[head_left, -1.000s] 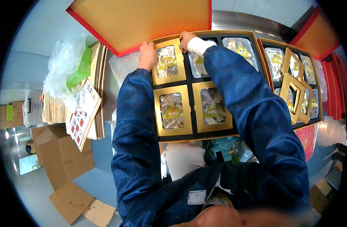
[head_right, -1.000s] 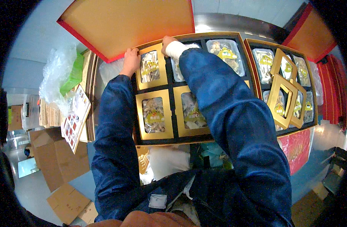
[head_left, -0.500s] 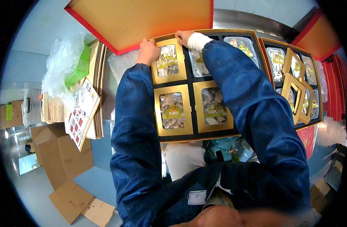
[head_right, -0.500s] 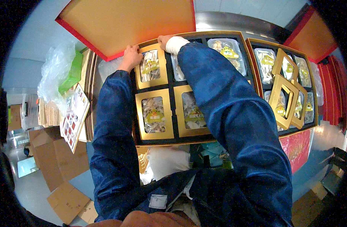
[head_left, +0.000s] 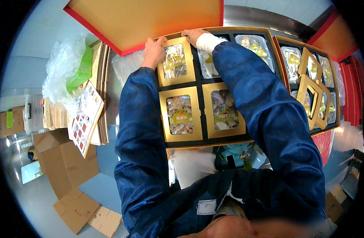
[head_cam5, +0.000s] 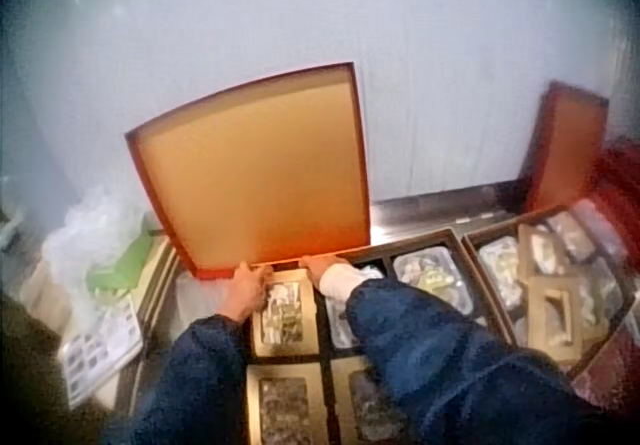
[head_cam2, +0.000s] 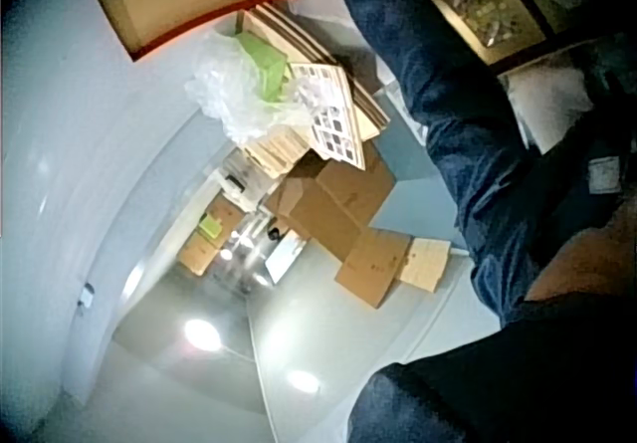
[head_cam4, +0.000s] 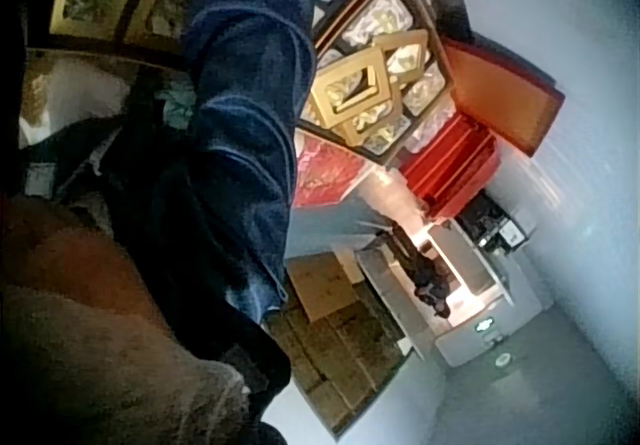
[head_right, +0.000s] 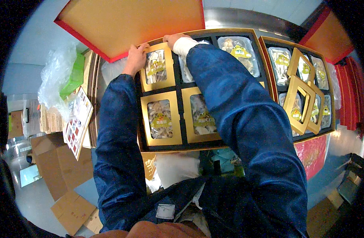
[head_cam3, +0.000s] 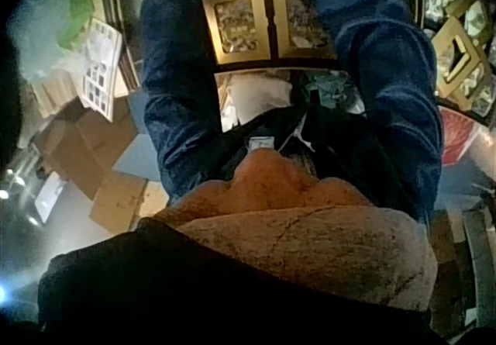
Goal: The person places small prepackaged food items into a red gift box, then closes the lid. The person repeats the process with a second box.
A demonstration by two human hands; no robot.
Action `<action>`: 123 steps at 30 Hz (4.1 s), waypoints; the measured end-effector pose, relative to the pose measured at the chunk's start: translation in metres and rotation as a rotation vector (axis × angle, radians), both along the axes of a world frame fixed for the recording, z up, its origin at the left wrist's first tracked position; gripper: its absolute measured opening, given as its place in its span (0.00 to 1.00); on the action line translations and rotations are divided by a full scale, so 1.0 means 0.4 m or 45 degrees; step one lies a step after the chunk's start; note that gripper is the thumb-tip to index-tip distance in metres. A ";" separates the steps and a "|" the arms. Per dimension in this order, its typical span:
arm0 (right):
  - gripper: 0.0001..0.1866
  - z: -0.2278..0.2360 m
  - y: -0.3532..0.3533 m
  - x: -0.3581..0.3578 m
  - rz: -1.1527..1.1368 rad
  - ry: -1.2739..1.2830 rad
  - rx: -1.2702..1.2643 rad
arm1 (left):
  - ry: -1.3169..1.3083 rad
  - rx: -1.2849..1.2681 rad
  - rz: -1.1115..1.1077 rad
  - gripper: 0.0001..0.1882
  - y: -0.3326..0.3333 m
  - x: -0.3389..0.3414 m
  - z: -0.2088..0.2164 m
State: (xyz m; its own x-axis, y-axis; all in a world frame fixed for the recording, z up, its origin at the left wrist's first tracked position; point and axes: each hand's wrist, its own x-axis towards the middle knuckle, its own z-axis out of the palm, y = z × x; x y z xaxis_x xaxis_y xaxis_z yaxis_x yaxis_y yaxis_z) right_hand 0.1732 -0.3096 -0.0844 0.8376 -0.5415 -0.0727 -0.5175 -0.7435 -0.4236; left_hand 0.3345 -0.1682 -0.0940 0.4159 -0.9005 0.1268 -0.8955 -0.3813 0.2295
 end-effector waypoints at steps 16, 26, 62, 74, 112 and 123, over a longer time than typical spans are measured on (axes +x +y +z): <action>0.15 0.046 0.056 -0.016 -0.072 0.019 -0.100 | -0.130 -0.384 -0.043 0.10 0.055 -0.045 -0.004; 0.17 0.053 0.095 -0.044 0.062 0.079 -0.364 | -0.456 -0.244 -0.170 0.15 0.114 -0.089 0.024; 0.14 0.135 0.272 -1.281 -0.472 0.082 -0.359 | 0.935 -0.311 -0.508 0.15 0.386 -0.810 0.259; 0.18 0.313 0.359 -1.123 -0.094 -0.183 -0.419 | 1.705 0.007 -0.286 0.18 0.317 -0.908 0.297; 0.18 0.463 0.398 -1.002 -0.022 -0.609 -0.012 | 1.957 -0.348 -0.345 0.13 0.358 -0.867 0.300; 0.23 0.313 0.282 -1.222 -0.333 -0.105 -0.488 | 2.081 -0.634 -0.106 0.13 0.455 -0.713 0.272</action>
